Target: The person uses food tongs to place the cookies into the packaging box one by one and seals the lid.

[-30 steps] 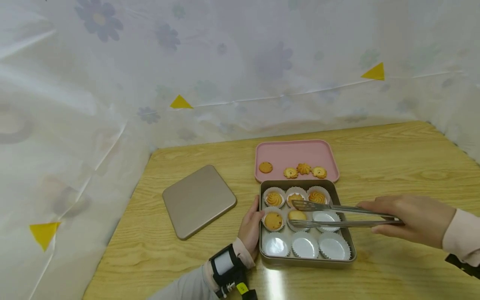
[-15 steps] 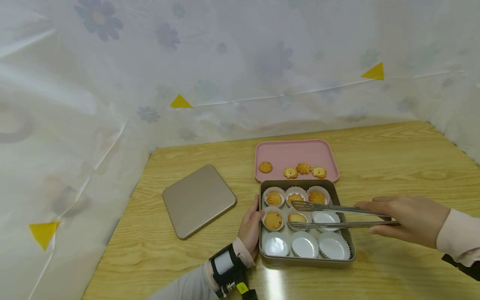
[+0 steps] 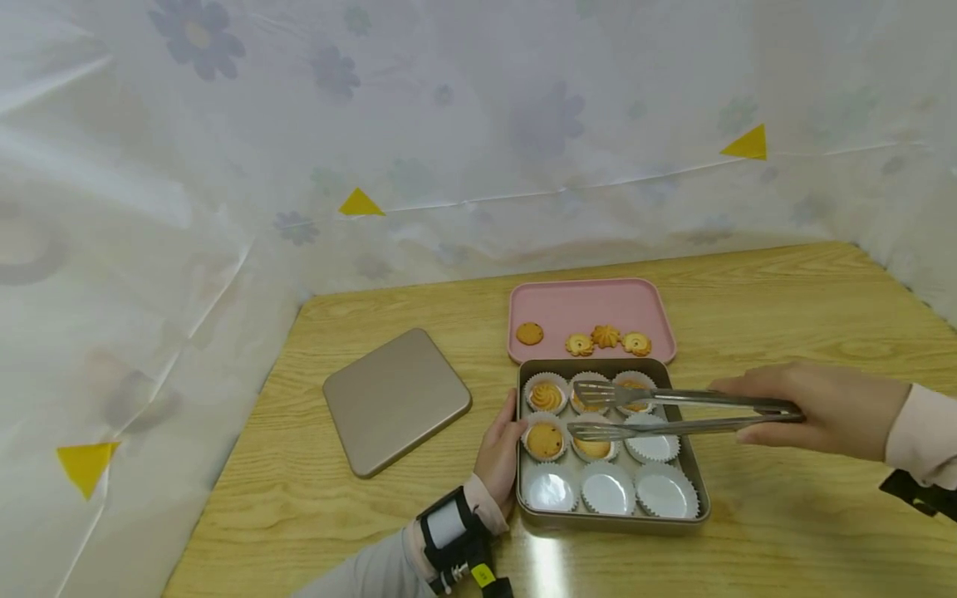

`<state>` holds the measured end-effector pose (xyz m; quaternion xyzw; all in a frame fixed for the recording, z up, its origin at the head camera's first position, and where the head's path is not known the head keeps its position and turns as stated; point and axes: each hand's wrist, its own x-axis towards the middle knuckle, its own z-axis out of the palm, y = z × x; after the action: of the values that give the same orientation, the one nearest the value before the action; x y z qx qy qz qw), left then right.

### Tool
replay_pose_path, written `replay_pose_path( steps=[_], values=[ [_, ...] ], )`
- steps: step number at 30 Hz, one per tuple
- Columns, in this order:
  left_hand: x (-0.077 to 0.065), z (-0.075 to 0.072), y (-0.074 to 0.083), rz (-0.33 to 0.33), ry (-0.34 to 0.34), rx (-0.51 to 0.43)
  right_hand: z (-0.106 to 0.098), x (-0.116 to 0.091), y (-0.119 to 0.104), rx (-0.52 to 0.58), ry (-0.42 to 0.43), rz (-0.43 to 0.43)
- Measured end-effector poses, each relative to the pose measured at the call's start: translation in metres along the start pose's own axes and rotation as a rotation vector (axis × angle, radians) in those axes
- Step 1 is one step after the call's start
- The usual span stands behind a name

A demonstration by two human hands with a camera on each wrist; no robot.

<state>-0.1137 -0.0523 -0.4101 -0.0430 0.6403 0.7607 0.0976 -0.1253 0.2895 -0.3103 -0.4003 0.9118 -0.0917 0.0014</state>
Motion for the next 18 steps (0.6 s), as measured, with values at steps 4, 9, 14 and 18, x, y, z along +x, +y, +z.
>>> replay_pose_path(
  steps=[4,9,14,18],
  values=[
    [0.0,0.0,0.0,-0.002,-0.002,0.005,-0.009,0.008,0.008,0.038,0.048,-0.012],
    [0.0,0.0,-0.001,0.005,0.001,0.013,-0.016,0.025,0.011,0.091,0.093,-0.014],
    [0.0,0.0,-0.002,0.004,0.005,0.022,-0.021,0.045,0.011,0.165,0.042,0.076],
    [0.0,-0.001,-0.002,0.006,0.012,0.025,-0.021,0.064,0.012,0.194,-0.005,0.184]
  ],
)
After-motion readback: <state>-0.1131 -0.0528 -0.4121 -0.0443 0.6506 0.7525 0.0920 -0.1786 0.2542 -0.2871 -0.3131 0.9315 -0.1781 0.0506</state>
